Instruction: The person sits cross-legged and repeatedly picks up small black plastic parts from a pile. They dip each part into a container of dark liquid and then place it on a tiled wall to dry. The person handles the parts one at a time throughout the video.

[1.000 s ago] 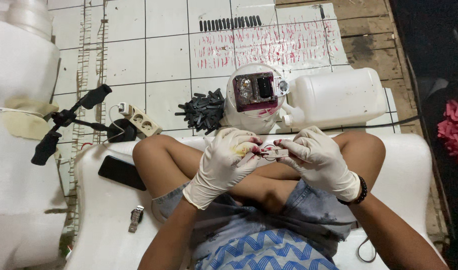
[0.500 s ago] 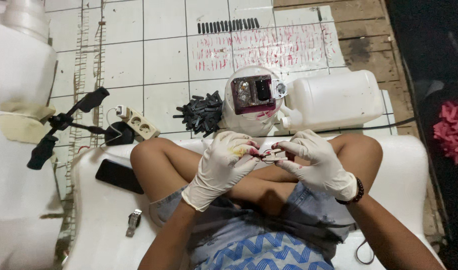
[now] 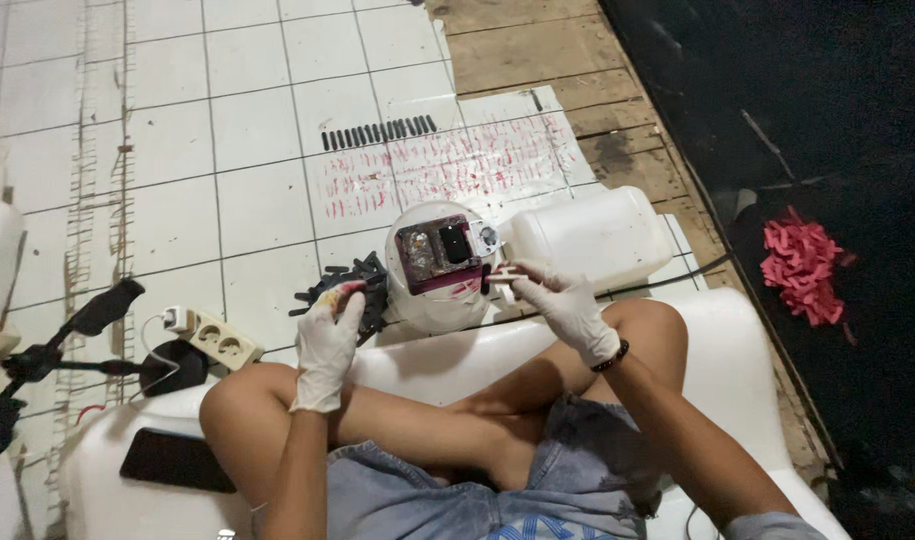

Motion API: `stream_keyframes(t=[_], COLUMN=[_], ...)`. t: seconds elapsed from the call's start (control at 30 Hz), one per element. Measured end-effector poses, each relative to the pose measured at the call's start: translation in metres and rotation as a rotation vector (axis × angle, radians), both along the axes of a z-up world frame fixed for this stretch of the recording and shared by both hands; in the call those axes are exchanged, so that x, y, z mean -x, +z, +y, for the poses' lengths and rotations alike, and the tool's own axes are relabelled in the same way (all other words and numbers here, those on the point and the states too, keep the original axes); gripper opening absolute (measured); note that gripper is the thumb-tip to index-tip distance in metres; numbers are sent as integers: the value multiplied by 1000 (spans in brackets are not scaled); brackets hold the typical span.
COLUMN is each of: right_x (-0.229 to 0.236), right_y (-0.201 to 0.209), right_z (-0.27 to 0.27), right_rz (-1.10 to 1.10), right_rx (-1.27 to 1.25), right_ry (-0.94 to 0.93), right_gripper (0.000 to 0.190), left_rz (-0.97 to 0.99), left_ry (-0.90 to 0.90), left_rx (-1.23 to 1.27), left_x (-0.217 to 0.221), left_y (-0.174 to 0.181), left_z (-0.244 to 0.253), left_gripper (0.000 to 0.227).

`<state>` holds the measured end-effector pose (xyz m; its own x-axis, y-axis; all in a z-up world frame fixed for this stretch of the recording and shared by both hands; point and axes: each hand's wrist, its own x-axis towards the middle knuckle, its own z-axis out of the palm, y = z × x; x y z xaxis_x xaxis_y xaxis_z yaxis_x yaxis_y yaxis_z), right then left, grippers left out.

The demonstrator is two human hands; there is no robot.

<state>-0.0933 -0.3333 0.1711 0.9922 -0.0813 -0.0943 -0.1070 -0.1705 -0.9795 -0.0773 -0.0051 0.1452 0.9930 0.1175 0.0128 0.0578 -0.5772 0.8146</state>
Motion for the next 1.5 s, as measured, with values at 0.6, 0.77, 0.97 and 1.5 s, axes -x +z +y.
stream_keyframes(t=[0.6,0.77,0.97,1.5], right_x=[-95,-96,-101,-107], right_y=[-56,-36,-24,42], right_z=[-11,-10,-18,-7], right_rz=[-479,-531,-646,-981], right_rx=[154,232,377,910], right_ry=[163,216,280,473], right_gripper=[36,39,35,21], left_rz=[275,281,320,369], left_ry=[376,393,401,390], left_rx=[118,137,133,121], left_x=[-53,-51,-51,-46], left_y=[-116,-110,-111,-106], left_z=[16,14,13,10], left_gripper=[34,35,35,36])
